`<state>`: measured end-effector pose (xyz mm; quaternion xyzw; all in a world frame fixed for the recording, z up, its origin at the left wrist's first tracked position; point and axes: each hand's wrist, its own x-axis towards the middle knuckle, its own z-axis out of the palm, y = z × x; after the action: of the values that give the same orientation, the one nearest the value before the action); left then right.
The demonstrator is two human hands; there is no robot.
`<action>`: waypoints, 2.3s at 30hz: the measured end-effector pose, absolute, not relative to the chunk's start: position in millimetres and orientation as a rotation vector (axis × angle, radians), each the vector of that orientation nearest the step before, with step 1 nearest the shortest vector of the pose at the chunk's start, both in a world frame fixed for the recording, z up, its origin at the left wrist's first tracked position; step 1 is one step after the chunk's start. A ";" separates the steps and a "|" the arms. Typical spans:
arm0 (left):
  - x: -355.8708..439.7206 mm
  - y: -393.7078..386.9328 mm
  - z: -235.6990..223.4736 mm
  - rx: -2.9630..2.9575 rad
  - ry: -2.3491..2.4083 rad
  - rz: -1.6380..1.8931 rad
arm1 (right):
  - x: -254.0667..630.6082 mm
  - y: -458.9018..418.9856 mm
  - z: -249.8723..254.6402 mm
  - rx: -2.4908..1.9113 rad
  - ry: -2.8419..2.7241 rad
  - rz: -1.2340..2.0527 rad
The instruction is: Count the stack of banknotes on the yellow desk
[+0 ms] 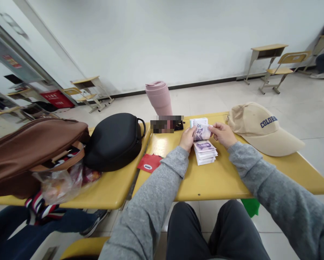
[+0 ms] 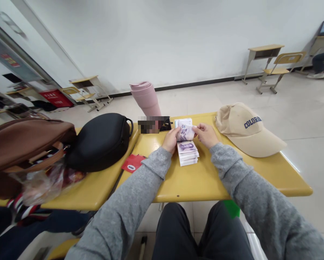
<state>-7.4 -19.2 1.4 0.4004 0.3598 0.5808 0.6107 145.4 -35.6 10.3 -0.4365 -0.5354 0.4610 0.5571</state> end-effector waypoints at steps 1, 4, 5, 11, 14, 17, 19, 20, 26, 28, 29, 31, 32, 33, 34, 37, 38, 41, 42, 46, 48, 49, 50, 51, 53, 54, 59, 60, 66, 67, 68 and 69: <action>-7.5 -18.3 0.6 0.921 0.834 1.347 | 145.4 -35.9 10.9 -1.027 -1.266 1.088; -7.8 -16.0 -1.7 0.918 0.852 1.366 | 145.3 -36.5 12.2 -1.025 -1.269 1.091; -7.8 -15.6 -2.1 0.917 0.857 1.372 | 145.2 -36.5 12.4 -1.031 -1.269 1.093; -7.6 -15.8 -1.6 0.932 0.849 1.368 | 145.1 -35.3 10.7 -1.042 -1.261 1.077; -7.3 -16.3 -1.2 0.933 0.838 1.363 | 144.7 -35.1 10.4 -1.034 -1.255 1.069; -7.3 -17.1 -0.7 0.935 0.836 1.367 | 144.7 -35.2 10.1 -1.069 -1.234 1.067; -7.3 -17.9 -0.2 0.945 0.861 1.374 | 145.2 -35.2 9.5 -1.104 -1.224 1.047; -7.3 -18.3 0.1 0.949 0.871 1.377 | 145.6 -35.1 9.1 -1.120 -1.225 1.029; -6.6 -18.7 0.9 0.942 0.856 1.376 | 147.3 -32.9 5.7 -1.128 -1.267 0.967; -6.9 -17.2 -0.8 0.939 0.853 1.364 | 147.3 -31.7 4.6 -1.105 -1.265 0.978; -7.2 -16.1 -2.0 0.940 0.857 1.357 | 147.2 -31.3 4.3 -1.092 -1.263 0.986; -8.1 -13.8 -4.8 0.949 0.872 1.349 | 146.8 -30.9 4.0 -1.066 -1.257 1.006; -8.5 -12.7 -6.1 0.954 0.881 1.348 | 146.5 -31.0 4.1 -1.057 -1.252 1.014; -9.0 -11.8 -7.2 0.958 0.887 1.347 | 146.2 -31.3 4.3 -1.051 -1.249 1.020; -9.3 -11.0 -8.2 0.959 0.889 1.345 | 146.0 -31.7 4.7 -1.048 -1.246 1.025; -10.0 -9.8 -9.6 0.964 0.895 1.348 | 145.5 -33.2 6.0 -1.047 -1.243 1.041; -10.1 -9.5 -9.8 0.970 0.896 1.353 | 145.5 -33.7 6.4 -1.045 -1.242 1.050; -10.7 -8.7 -10.4 0.991 0.898 1.369 | 145.4 -34.8 8.3 -1.044 -1.231 1.054; -10.8 -8.4 -10.5 0.992 0.899 1.377 | 145.2 -35.3 9.2 -1.042 -1.225 1.045; -10.5 -7.7 -10.4 0.977 0.890 1.399 | 144.2 -38.5 13.6 -0.985 -1.229 1.031; -9.8 -8.1 -9.6 0.964 0.862 1.386 | 143.6 -40.5 15.4 -0.948 -1.258 1.049; -9.4 -8.4 -9.2 0.959 0.850 1.382 | 143.5 -41.3 15.9 -0.935 -1.274 1.058; -9.2 -8.8 -8.7 0.955 0.844 1.380 | 143.4 -41.9 16.2 -0.926 -1.288 1.066; -9.0 -9.2 -8.4 0.953 0.844 1.381 | 143.4 -42.3 16.4 -0.921 -1.298 1.071; -8.9 -9.7 -8.0 0.954 0.856 1.389 | 143.8 -42.4 16.3 -0.922 -1.307 1.076; -9.0 -9.9 -7.8 0.953 0.863 1.394 | 144.0 -42.3 16.3 -0.927 -1.309 1.077; -9.1 -11.0 -6.1 0.939 0.877 1.381 | 144.5 -41.4 15.8 -0.948 -1.303 1.089; -9.0 -11.4 -5.7 0.939 0.875 1.381 | 144.5 -41.2 15.4 -0.947 -1.299 1.091; -9.7 -10.9 -7.1 0.943 0.881 1.370 | 144.5 -40.5 14.0 -0.934 -1.304 1.082; -10.0 -10.3 -8.0 0.939 0.890 1.369 | 144.5 -40.6 14.2 -0.925 -1.298 1.093; -10.4 -9.7 -8.8 0.936 0.900 1.369 | 144.5 -40.7 14.4 -0.922 -1.294 1.106; -10.6 -9.2 -9.5 0.934 0.907 1.371 | 144.6 -40.6 14.5 -0.927 -1.291 1.116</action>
<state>-10.6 -9.2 -9.5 0.4005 0.3890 0.5878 0.5855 144.6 -40.6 14.5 -0.3942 -0.5487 0.4742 0.5646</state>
